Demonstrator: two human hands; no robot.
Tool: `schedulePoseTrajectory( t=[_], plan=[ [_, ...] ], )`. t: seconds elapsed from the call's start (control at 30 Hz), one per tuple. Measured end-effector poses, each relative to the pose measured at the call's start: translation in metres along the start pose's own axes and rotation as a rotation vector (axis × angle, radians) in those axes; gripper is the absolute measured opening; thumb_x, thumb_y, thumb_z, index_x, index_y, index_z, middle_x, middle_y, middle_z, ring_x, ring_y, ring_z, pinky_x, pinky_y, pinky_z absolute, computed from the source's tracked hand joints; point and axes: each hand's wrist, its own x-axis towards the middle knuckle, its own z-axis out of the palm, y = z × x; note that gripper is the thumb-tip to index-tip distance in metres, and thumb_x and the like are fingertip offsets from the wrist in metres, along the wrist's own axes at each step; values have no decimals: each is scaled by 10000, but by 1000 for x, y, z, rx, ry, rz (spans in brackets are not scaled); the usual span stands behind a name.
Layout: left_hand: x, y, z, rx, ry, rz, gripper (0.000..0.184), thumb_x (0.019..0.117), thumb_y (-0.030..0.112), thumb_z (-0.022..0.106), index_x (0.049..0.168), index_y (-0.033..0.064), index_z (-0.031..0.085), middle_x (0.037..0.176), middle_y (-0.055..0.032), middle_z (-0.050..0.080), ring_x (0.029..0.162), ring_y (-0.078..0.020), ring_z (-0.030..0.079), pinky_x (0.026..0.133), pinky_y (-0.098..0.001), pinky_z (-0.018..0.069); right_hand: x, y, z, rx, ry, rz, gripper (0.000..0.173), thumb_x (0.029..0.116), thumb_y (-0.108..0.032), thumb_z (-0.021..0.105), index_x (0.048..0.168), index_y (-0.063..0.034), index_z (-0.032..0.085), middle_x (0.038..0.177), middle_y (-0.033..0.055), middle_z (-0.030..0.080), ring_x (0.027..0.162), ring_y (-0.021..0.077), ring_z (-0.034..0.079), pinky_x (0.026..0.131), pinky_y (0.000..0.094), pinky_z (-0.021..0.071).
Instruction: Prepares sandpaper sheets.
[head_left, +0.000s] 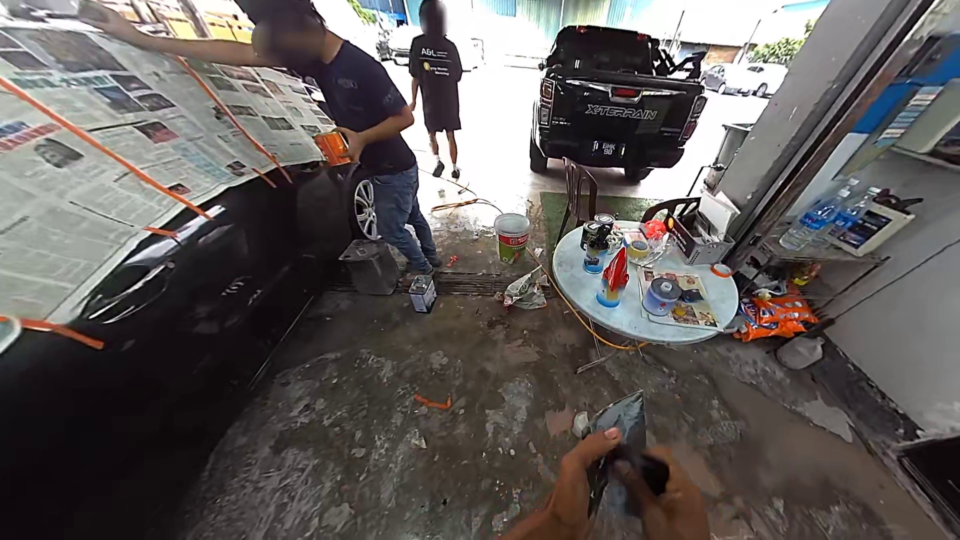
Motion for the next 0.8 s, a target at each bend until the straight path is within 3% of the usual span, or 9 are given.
schedulePoseTrajectory(
  t=[0.1, 0.17, 0.3, 0.37, 0.5, 0.6, 0.67, 0.77, 0.8],
  plan=[
    [5, -3, -1, 34, 0, -29, 293, 1003, 256, 457, 1146, 71, 634, 999, -32, 720, 953, -103, 687, 887, -304, 565, 4, 4, 2, -56, 30, 9, 259, 872, -162, 753, 1014, 45, 690, 803, 125, 707, 732, 224, 694, 704, 483, 572],
    [13, -1, 1, 38, 19, -7, 308, 1005, 285, 448, 1112, 79, 651, 949, -37, 736, 899, -110, 707, 840, -313, 586, 4, -4, 4, -44, -25, -27, 237, 872, -154, 763, 1020, 22, 704, 823, 92, 730, 756, 181, 716, 730, 426, 603],
    [9, -6, 0, 70, 23, -26, 297, 1020, 259, 438, 1159, 76, 625, 996, -18, 712, 944, -92, 679, 897, -299, 556, 10, 3, -1, -127, -17, 40, 265, 884, -184, 741, 1030, 34, 702, 806, 152, 712, 751, 295, 702, 707, 564, 553],
    [16, -4, 3, 62, 33, 10, 292, 1017, 258, 430, 1083, 90, 659, 937, -13, 736, 893, -85, 700, 851, -294, 576, 14, -5, 1, -78, -54, 17, 226, 874, -160, 754, 1020, 5, 708, 816, 103, 730, 762, 225, 719, 724, 480, 586],
    [19, -7, -3, 74, 4, -2, 351, 1021, 333, 439, 1181, 80, 621, 1014, -22, 717, 965, -97, 683, 911, -307, 560, 18, -3, 3, -122, -48, 44, 273, 880, -193, 748, 1040, 23, 705, 812, 148, 720, 756, 298, 710, 708, 574, 555],
    [25, -4, -4, 83, 18, 27, 386, 1019, 363, 429, 1178, 77, 633, 1005, -26, 725, 957, -99, 690, 899, -313, 567, 23, -8, 7, -80, -72, 11, 244, 876, -190, 758, 1031, -8, 707, 810, 102, 725, 752, 234, 713, 712, 506, 580],
    [25, -3, -5, 101, -9, 10, 414, 1033, 378, 406, 1228, 78, 613, 1059, -24, 710, 1006, -96, 673, 934, -314, 552, 30, -1, 7, -114, -32, 24, 259, 876, -201, 745, 1024, 6, 696, 799, 131, 708, 745, 284, 696, 697, 561, 543],
    [35, 0, 0, 82, 35, 38, 396, 1038, 387, 402, 1135, 93, 649, 958, -17, 735, 903, -90, 703, 842, -300, 586, 31, -17, 7, -127, -97, -19, 261, 881, -200, 753, 1038, 5, 714, 825, 132, 732, 771, 288, 723, 726, 553, 573],
    [34, 1, 1, 90, 32, 33, 402, 1042, 384, 392, 1155, 88, 640, 974, -18, 731, 919, -91, 699, 855, -304, 583, 33, -14, 5, -137, -93, -12, 266, 883, -198, 750, 1047, 8, 716, 826, 141, 729, 771, 301, 719, 723, 572, 567]
  ],
)
